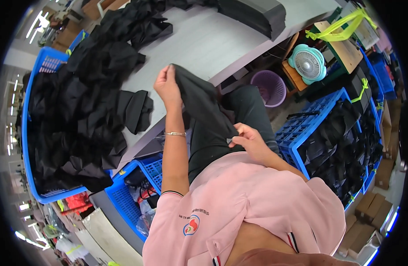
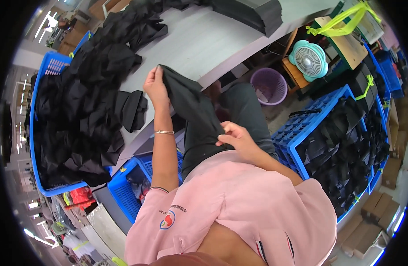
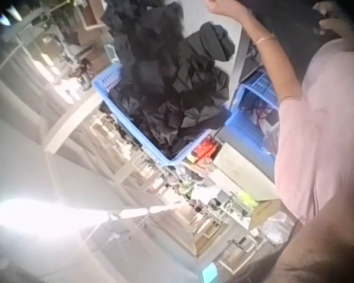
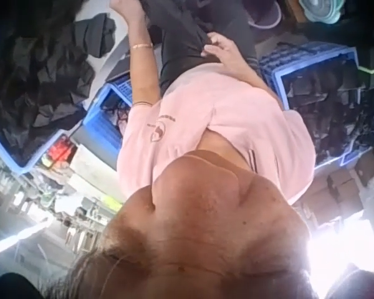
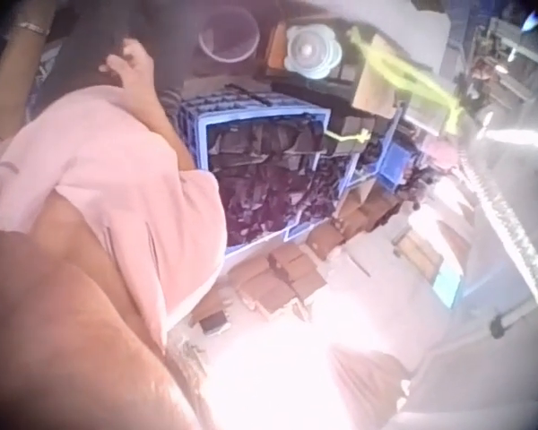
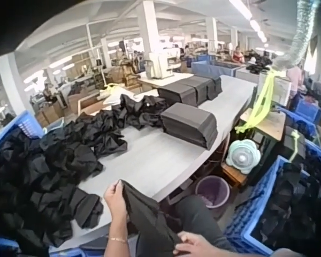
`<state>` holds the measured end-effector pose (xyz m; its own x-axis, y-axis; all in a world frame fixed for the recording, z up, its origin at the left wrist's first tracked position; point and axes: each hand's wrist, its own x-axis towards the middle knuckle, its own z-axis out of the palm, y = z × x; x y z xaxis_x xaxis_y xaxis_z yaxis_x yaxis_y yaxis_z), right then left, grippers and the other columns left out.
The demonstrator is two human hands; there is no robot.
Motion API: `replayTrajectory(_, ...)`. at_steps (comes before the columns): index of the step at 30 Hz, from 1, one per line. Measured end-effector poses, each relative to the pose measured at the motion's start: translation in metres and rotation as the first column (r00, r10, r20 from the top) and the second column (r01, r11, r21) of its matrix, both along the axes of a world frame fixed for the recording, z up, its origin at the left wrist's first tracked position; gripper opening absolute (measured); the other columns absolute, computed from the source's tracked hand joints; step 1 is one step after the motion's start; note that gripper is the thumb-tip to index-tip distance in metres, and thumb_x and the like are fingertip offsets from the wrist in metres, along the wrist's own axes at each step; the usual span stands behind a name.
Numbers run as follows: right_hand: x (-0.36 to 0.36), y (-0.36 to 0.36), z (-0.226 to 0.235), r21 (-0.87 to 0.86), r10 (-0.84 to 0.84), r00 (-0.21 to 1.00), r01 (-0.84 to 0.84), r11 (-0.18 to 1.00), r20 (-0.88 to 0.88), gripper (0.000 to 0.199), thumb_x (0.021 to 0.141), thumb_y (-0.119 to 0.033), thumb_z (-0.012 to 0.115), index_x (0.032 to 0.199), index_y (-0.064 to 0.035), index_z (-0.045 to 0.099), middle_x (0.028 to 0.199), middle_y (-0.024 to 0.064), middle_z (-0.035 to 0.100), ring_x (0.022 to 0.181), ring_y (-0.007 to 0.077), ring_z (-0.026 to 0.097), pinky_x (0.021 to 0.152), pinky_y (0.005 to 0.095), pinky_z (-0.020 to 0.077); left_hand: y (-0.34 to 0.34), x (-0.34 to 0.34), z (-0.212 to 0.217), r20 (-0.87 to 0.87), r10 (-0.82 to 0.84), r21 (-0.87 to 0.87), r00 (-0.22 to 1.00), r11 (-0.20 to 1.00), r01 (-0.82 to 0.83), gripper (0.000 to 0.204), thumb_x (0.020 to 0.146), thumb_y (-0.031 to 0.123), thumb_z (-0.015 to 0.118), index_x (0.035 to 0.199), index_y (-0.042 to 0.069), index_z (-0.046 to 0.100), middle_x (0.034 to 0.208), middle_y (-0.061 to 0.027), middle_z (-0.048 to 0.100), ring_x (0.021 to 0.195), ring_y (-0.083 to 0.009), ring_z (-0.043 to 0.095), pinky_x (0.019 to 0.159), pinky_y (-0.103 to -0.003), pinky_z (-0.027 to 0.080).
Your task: The person is inspecting and sorting black fabric pieces at a workstation in a factory setting.
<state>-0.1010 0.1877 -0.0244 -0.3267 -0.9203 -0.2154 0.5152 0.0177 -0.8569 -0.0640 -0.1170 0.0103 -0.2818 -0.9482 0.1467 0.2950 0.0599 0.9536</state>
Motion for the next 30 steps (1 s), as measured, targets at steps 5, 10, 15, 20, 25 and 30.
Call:
replayTrajectory(5, -0.020, -0.004, -0.015, 0.219, -0.355, 0.890, 0.421, 0.880, -0.284, 0.054, 0.093, -0.021, 0.068, 0.138, -0.0036, 0.045, 0.136, 0.0111, 0.047, 0.120, 0.0221, 0.056, 0.102, 0.0371, 0.0447, 0.060, 0.009, 0.021, 0.137, -0.161, -0.052, 0.977, 0.984, 0.169, 0.011, 0.090, 0.009, 0.072, 0.091, -0.002, 0.072, 0.080, 0.0031, 0.066, 0.072, -0.0038, 0.055, 0.065, -0.020, 0.045)
replayTrajectory(10, -0.032, -0.061, 0.043, -0.191, -0.431, 0.473, 0.473, 0.860, -0.769, 0.075, 0.083, -0.002, 0.067, 0.148, -0.0020, 0.031, 0.151, 0.0201, 0.031, 0.133, 0.0338, 0.048, 0.107, 0.0411, 0.0412, 0.127, 0.010, 0.033, 0.356, -0.288, -0.157, 0.889, 0.919, 0.361, 0.011, 0.083, 0.009, 0.077, 0.088, 0.000, 0.072, 0.077, -0.0022, 0.069, 0.070, -0.0072, 0.060, 0.066, -0.023, 0.048)
replayTrajectory(15, -0.058, -0.063, 0.001, -0.097, -0.404, 0.553, 0.500, 0.860, -0.728, 0.033, 0.080, 0.006, 0.063, 0.112, -0.0024, 0.064, 0.102, 0.0118, 0.068, 0.090, 0.0223, 0.068, 0.078, 0.0324, 0.0542, 0.130, 0.025, 0.036, 0.365, -0.282, -0.235, 0.887, 0.894, 0.381, 0.008, 0.083, 0.005, 0.077, 0.087, 0.000, 0.072, 0.079, -0.0033, 0.069, 0.072, -0.0081, 0.061, 0.067, -0.023, 0.048)
replayTrajectory(20, -0.045, -0.044, 0.017, -0.129, -0.056, 0.942, 0.104, 0.986, 0.331, 0.018, 0.097, -0.017, 0.064, 0.107, -0.0033, 0.070, 0.098, -0.0021, 0.070, 0.085, 0.0081, 0.065, 0.076, 0.0257, 0.0542, 0.102, 0.045, 0.011, 0.218, -0.260, -0.015, 0.941, 0.963, 0.270, 0.007, 0.089, 0.004, 0.073, 0.085, -0.002, 0.072, 0.082, -0.0010, 0.068, 0.075, -0.0060, 0.059, 0.070, -0.019, 0.047)
replayTrajectory(25, -0.025, -0.045, 0.071, -0.058, 0.069, 0.869, -0.046, 0.997, 0.490, 0.021, 0.101, -0.025, 0.060, 0.099, -0.0052, 0.067, 0.095, -0.0031, 0.068, 0.090, 0.0049, 0.061, 0.082, 0.0232, 0.0508, 0.084, 0.050, -0.015, -0.231, -0.555, 0.436, 0.799, 0.676, 0.595, 0.032, 0.104, 0.030, 0.054, 0.098, 0.001, 0.067, 0.083, -0.0021, 0.066, 0.076, -0.0077, 0.060, 0.069, -0.020, 0.047)
replayTrajectory(30, -0.066, -0.064, 0.059, -0.120, -0.172, 0.973, 0.155, 0.981, -0.153, 0.033, 0.099, -0.028, 0.063, 0.075, -0.0055, 0.060, 0.071, -0.0097, 0.052, 0.068, 0.0000, 0.046, 0.061, 0.0209, 0.0419, 0.146, 0.069, -0.026, -0.504, -0.521, 0.743, 0.689, 0.146, 0.653, 0.036, 0.101, 0.024, 0.053, 0.128, 0.001, 0.059, 0.120, -0.0106, 0.066, 0.109, -0.0218, 0.065, 0.098, -0.031, 0.052)
